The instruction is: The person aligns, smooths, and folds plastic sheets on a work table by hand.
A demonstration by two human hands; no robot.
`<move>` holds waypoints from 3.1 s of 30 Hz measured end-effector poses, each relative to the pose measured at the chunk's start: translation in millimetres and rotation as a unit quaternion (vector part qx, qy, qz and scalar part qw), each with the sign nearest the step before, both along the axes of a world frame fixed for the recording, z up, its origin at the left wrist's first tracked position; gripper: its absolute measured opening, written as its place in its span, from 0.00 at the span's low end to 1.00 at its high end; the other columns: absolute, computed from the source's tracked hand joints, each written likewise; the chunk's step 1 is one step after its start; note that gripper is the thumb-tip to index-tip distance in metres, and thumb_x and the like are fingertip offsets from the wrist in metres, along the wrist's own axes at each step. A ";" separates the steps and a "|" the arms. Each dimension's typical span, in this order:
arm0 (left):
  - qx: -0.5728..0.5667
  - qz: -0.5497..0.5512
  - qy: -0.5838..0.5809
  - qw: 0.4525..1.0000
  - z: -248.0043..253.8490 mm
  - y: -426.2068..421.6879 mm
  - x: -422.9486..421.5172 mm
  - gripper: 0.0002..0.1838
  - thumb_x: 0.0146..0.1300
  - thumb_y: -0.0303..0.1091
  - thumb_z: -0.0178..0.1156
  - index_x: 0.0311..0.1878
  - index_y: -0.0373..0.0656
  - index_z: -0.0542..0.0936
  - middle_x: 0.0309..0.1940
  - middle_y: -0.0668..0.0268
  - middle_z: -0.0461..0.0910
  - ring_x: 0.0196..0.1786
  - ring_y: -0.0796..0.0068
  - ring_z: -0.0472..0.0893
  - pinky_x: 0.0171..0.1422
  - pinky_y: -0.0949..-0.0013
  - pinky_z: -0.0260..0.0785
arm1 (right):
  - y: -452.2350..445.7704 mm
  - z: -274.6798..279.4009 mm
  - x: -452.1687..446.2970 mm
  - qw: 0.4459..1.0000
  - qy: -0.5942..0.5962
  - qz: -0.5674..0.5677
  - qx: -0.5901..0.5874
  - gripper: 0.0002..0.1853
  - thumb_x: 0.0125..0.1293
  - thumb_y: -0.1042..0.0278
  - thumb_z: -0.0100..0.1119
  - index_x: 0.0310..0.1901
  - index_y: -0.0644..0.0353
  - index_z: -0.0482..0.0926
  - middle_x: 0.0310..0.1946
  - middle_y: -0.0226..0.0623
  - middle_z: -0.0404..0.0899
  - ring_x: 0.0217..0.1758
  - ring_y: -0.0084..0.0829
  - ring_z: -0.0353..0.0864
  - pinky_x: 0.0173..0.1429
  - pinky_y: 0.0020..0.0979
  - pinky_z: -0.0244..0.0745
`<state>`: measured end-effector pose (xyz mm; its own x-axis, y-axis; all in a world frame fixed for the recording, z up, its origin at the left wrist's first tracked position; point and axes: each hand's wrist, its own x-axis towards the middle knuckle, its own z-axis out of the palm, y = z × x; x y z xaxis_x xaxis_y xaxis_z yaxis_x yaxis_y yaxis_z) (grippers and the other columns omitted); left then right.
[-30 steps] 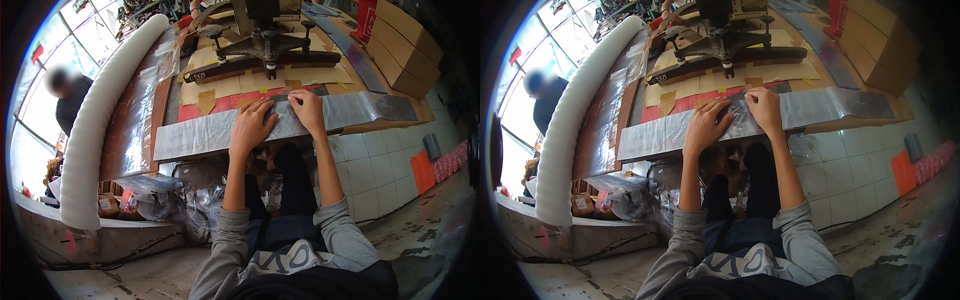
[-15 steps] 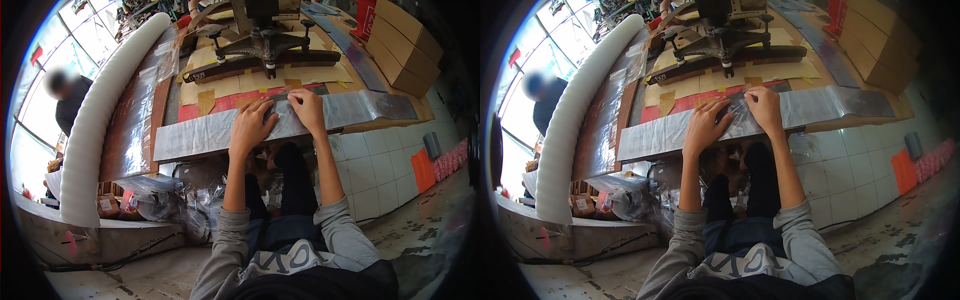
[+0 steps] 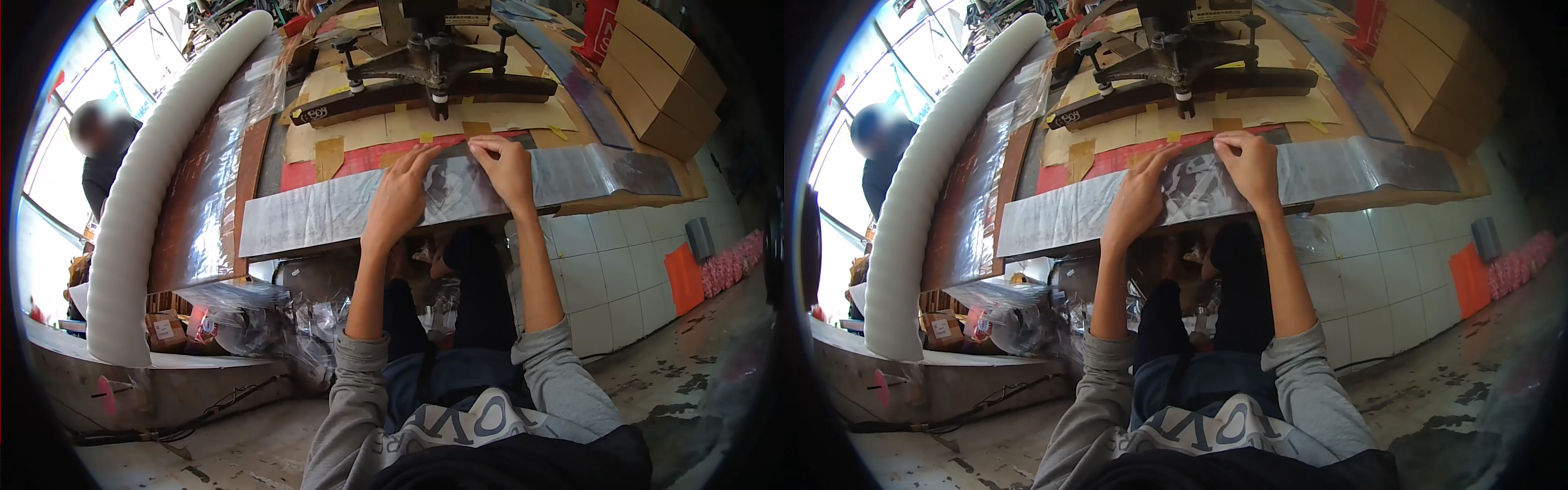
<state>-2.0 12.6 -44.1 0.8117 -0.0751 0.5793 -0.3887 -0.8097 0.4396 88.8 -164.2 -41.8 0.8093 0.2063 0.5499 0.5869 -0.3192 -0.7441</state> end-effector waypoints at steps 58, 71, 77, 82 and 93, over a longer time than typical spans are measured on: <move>-0.099 -0.042 0.008 0.994 10.4 -8.4 -3.6 0.13 0.62 0.28 0.57 0.50 0.43 0.82 0.58 0.54 0.76 0.59 0.52 0.76 0.60 0.59 0.70 | 6.0 13.7 76.5 0.899 -0.098 0.100 -0.414 0.25 0.58 0.82 0.44 0.57 0.60 0.77 0.61 0.37 0.74 0.63 0.41 0.70 0.68 0.37 0.65; -0.005 0.092 -0.014 0.996 -1.4 -11.4 10.3 0.17 0.54 0.17 0.51 0.48 0.34 0.78 0.54 0.49 0.77 0.63 0.52 0.72 0.64 0.55 0.67 | 0.3 15.7 64.3 0.932 -0.060 0.123 -0.335 0.27 0.51 0.86 0.43 0.55 0.66 0.76 0.55 0.49 0.76 0.60 0.47 0.74 0.66 0.36 0.67; 0.025 0.122 -0.018 0.992 -5.1 -11.0 13.3 0.15 0.60 0.22 0.50 0.49 0.34 0.79 0.55 0.49 0.77 0.62 0.56 0.74 0.63 0.57 0.66 | -9.6 28.9 40.9 0.948 -0.006 0.135 -0.288 0.21 0.60 0.80 0.45 0.55 0.64 0.77 0.52 0.50 0.77 0.57 0.48 0.76 0.61 0.38 0.69; 0.044 0.123 -0.005 0.991 -7.4 -9.6 15.8 0.16 0.62 0.24 0.49 0.51 0.36 0.78 0.56 0.51 0.77 0.61 0.58 0.75 0.64 0.58 0.65 | -20.9 30.9 18.2 0.966 0.041 0.171 -0.187 0.17 0.71 0.63 0.48 0.54 0.61 0.78 0.47 0.52 0.80 0.53 0.49 0.78 0.56 0.38 0.72; 0.040 0.109 0.000 0.993 -6.0 -7.8 15.5 0.17 0.57 0.22 0.50 0.51 0.37 0.77 0.58 0.52 0.75 0.62 0.58 0.74 0.64 0.57 0.65 | -11.8 11.1 36.0 0.952 -0.012 0.155 -0.263 0.36 0.70 0.35 0.37 0.56 0.62 0.77 0.57 0.47 0.76 0.62 0.47 0.73 0.67 0.38 0.63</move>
<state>13.5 4.8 -50.1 0.8142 0.0560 0.5779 -0.2001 -0.9073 0.3699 124.8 -176.1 -30.7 0.6532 0.6855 0.3216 0.7284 -0.4529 -0.5141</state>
